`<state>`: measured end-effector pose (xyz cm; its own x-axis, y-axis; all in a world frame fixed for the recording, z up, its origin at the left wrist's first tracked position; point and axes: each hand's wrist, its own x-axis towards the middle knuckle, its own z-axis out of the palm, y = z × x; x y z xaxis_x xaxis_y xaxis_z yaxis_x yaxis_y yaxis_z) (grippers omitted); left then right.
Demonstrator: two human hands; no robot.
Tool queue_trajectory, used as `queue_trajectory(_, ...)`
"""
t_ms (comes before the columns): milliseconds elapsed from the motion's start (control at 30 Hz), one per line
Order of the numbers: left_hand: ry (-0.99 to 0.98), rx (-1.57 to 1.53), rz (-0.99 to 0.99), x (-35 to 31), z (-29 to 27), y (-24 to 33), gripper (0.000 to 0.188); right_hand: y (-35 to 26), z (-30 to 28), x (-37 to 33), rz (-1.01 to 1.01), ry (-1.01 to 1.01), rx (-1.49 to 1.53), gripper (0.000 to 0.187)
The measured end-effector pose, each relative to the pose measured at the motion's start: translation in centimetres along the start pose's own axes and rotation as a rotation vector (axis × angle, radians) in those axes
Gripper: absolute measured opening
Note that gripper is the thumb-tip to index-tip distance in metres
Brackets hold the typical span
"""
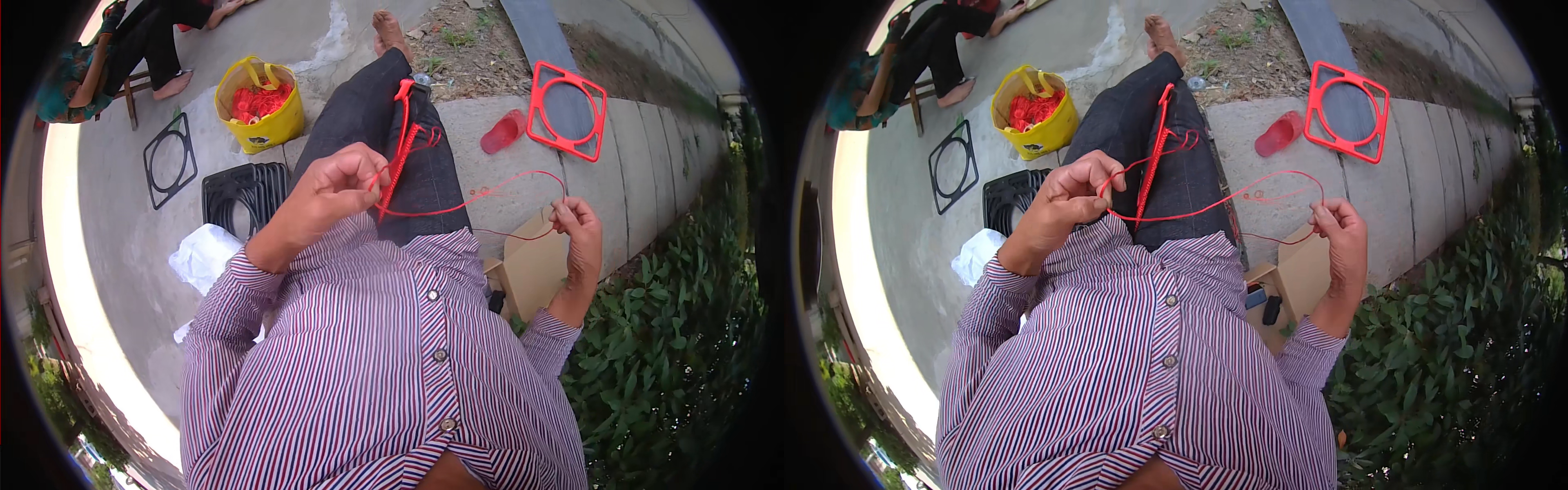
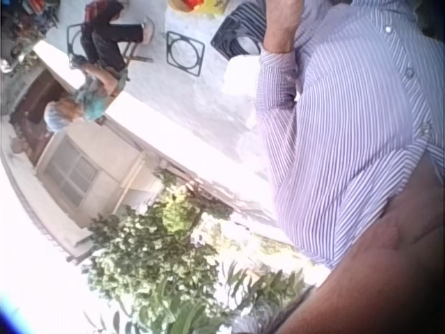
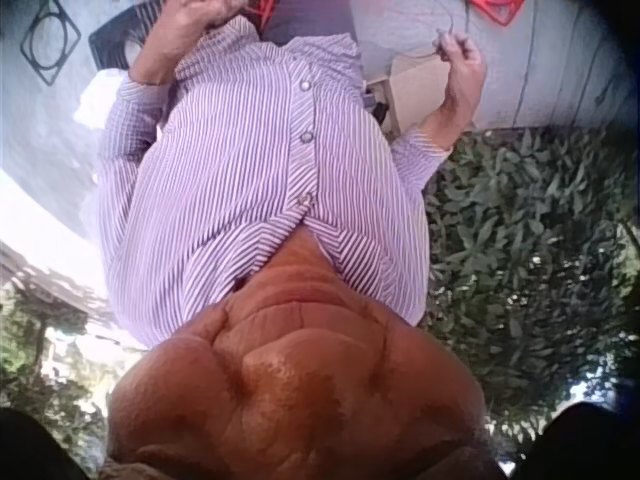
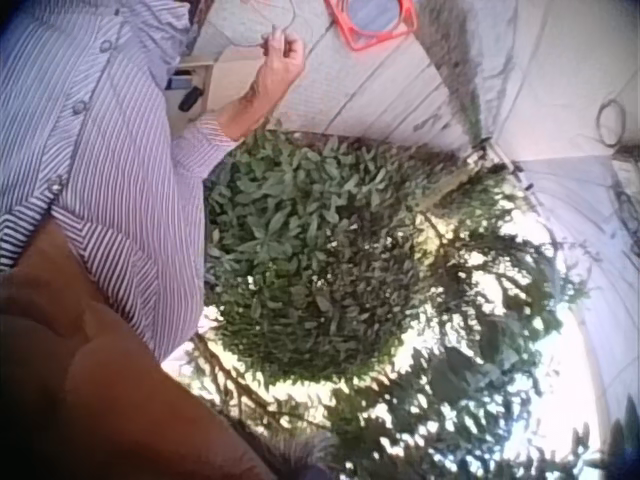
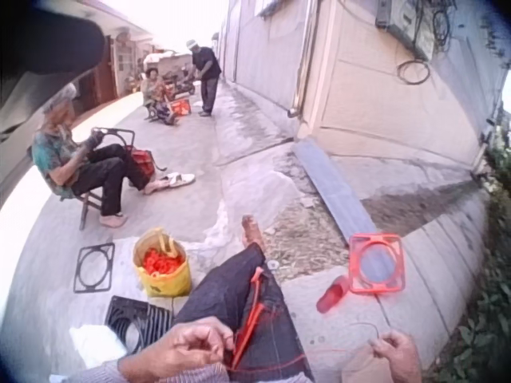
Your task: Winding red string onto red plastic frames.
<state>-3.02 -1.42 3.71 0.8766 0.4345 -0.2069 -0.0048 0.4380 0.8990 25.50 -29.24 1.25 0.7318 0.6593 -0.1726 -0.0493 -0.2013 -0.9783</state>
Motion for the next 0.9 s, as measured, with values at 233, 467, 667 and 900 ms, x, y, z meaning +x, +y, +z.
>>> queue_trajectory(233, -0.620, 0.491, 0.213, 0.3, 5.9, 0.5, 0.012, -0.4, 13.0, 0.6, 0.177, -0.606, 0.097, 0.041)
queue_trajectory(467, -0.705, 0.589, 0.078, 0.9, 5.1, 0.8, 0.017, -4.3, 13.8, 0.0, 0.078, -0.517, 0.345, 0.025)
queue_trajectory(667, -0.118, 0.236, 0.115, 2.6, 2.1, 0.5, 0.019, -7.2, 11.1, -2.2, -0.085, -0.597, 0.693, 0.028)
queue_trajectory(900, -0.584, 0.721, 0.339, 4.9, 7.2, 2.8, 0.047, -9.5, 8.8, -0.9, -0.366, -0.770, 0.641, 0.029)
